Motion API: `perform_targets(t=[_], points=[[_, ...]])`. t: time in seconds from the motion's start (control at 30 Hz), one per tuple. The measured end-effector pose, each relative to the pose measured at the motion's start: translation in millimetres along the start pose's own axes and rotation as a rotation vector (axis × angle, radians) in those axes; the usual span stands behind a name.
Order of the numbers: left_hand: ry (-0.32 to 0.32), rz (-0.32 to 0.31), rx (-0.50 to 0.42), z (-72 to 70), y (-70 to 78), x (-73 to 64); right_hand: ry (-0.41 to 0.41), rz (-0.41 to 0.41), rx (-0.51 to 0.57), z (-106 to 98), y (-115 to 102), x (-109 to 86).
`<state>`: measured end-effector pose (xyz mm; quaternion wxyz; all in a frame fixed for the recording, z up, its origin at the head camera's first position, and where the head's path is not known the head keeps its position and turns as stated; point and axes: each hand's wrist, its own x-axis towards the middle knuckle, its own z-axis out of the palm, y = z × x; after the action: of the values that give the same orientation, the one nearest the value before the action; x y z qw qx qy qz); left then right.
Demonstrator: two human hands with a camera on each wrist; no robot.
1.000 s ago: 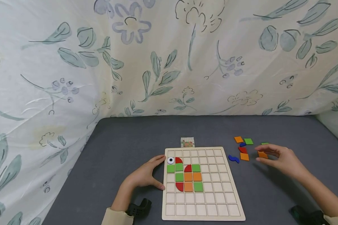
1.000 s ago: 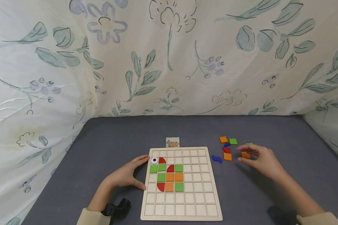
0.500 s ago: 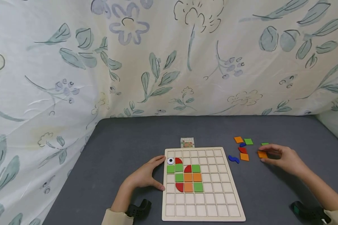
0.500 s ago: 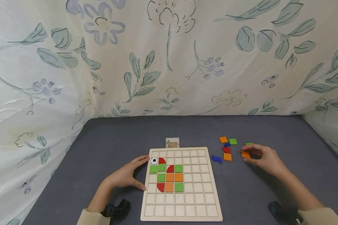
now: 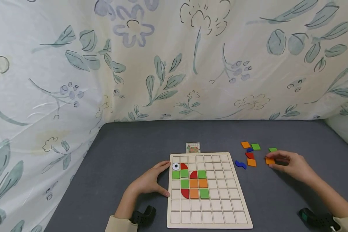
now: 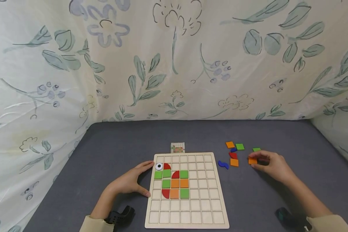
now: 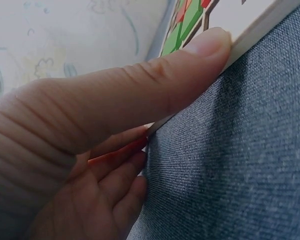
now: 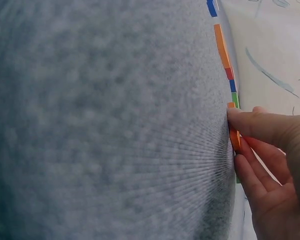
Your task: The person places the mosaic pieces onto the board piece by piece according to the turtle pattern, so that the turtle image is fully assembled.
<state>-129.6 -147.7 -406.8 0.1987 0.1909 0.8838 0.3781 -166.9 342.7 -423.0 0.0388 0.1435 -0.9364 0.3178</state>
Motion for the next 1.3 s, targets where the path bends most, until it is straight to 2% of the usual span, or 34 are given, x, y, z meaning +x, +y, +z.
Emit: perform_targets(t=[0.33,0.57,0.7,0.9,1.3], points=[[-0.003,0.006,-0.002,1.7,-1.9,-1.5,-0.039,0.066,0.029,1,-5,-2.1],[-0.003,-0.006,0.000,2.8,-5.4,-2.0,-0.021,0.026,0.070,-5,-20,-4.4],[0.004,0.000,0.004,3.4,-6.6,-1.9,-0.015,0.034,0.080,-7,-29,-6.0],[0.011,-0.002,0.010,3.5,-6.3,-2.2,-0.049,0.031,0.105,-5,-45,-4.4],[0.018,0.002,0.017,4.0,-3.0,-0.6,-0.138,-0.115,0.246,11,-95,10.2]])
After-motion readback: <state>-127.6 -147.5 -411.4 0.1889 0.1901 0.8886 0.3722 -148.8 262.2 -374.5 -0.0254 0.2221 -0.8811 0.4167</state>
